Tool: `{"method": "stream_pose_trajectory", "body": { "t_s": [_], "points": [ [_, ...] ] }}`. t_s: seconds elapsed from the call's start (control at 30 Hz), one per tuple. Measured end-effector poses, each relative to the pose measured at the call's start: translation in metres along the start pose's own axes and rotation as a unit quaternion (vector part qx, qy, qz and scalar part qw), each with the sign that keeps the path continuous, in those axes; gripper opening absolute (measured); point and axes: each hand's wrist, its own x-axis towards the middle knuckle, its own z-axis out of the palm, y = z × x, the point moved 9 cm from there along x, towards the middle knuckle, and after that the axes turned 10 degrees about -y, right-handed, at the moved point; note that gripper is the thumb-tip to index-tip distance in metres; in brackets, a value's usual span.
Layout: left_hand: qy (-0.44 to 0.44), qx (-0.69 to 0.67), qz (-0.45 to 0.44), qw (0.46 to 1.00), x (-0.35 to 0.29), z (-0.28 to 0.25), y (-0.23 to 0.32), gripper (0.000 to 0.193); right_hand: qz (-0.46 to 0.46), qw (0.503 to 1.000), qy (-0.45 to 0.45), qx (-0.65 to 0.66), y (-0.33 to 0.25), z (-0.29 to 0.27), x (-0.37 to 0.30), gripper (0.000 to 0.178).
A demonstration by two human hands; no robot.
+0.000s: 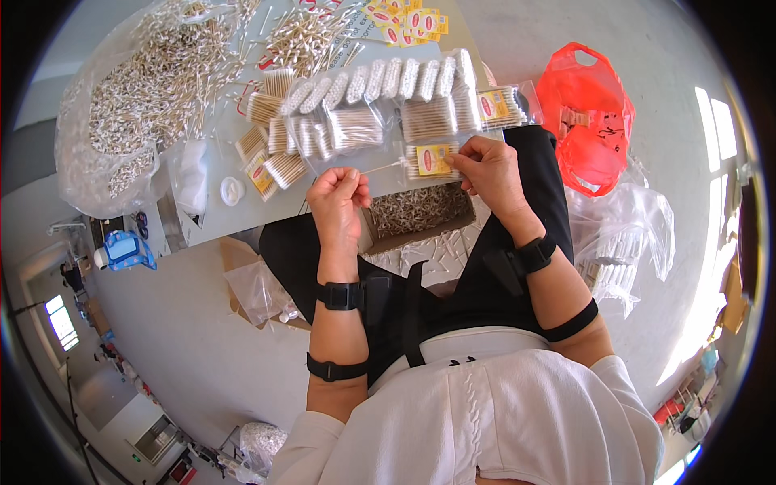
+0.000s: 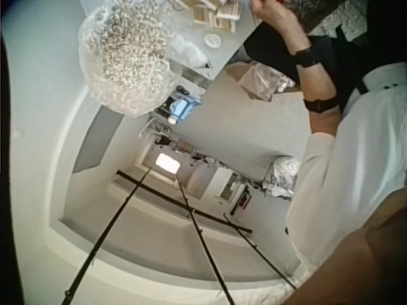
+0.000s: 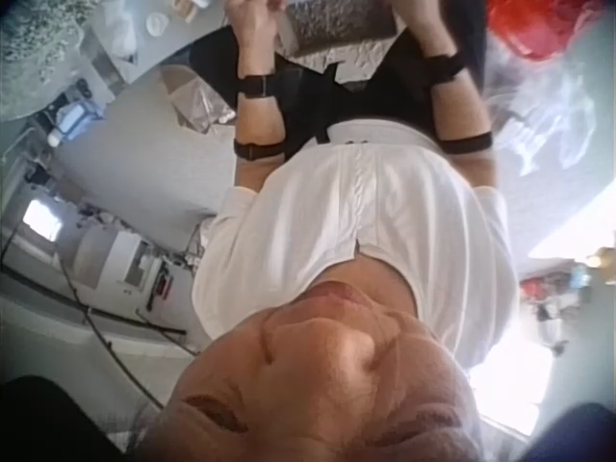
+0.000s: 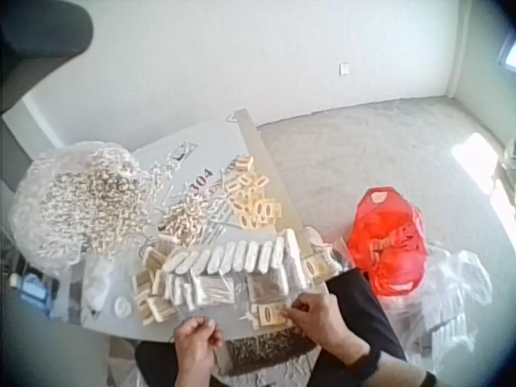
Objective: Packaging bundles of cotton swabs by wrapping them with labels and placing them into a plastic bag.
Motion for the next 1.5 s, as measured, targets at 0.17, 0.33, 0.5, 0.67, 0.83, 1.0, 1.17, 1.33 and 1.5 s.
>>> {"method": "stream_pose_trajectory", "body": {
  "t_s": [0.17, 0.33, 0.5, 0.67, 0.83, 1.0, 1.17, 1.33, 1.5],
  "points": [
    [-0.019, -0.002, -0.015, 1.000, 0.003, 0.009, -0.002, 0.008, 0.002, 1.000, -0.004, 0.008, 0.000, 0.000, 0.000, 0.018],
    [-0.033, 0.066, -0.011, 0.997, 0.003, 0.036, -0.007, 0.007, 0.000, 1.000, -0.005, 0.010, 0.002, 0.000, 0.000, 0.018],
    [0.008, 0.238, 0.113, 0.965, -0.010, 0.054, -0.001, 0.018, 0.001, 1.000, -0.003, 0.007, 0.001, 0.001, 0.000, 0.019],
    [-0.013, 0.413, 0.172, 0.894, -0.027, 0.066, 0.011, 0.032, -0.001, 1.000, 0.000, 0.009, 0.002, -0.001, 0.000, 0.019],
    [-0.030, 0.514, 0.211, 0.831, -0.042, 0.089, 0.005, 0.048, -0.002, 1.000, -0.010, 0.010, 0.002, 0.001, 0.000, 0.016],
    [-0.044, 0.496, 0.192, 0.846, -0.039, 0.087, 0.005, 0.050, -0.008, 1.000, -0.011, -0.004, 0.002, 0.000, -0.001, 0.017],
    [-0.070, 0.498, 0.171, 0.847, -0.036, 0.092, 0.003, 0.048, -0.010, 1.000, -0.015, -0.020, 0.002, -0.001, 0.000, 0.019],
    [-0.053, 0.362, 0.212, 0.906, -0.039, 0.087, 0.012, 0.043, -0.020, 0.998, -0.039, 0.037, 0.001, 0.005, -0.001, 0.018],
    [-0.046, 0.285, 0.263, 0.921, -0.047, 0.081, 0.037, 0.038, -0.016, 0.975, -0.158, 0.157, 0.010, 0.036, -0.002, 0.010]
  ]
}}
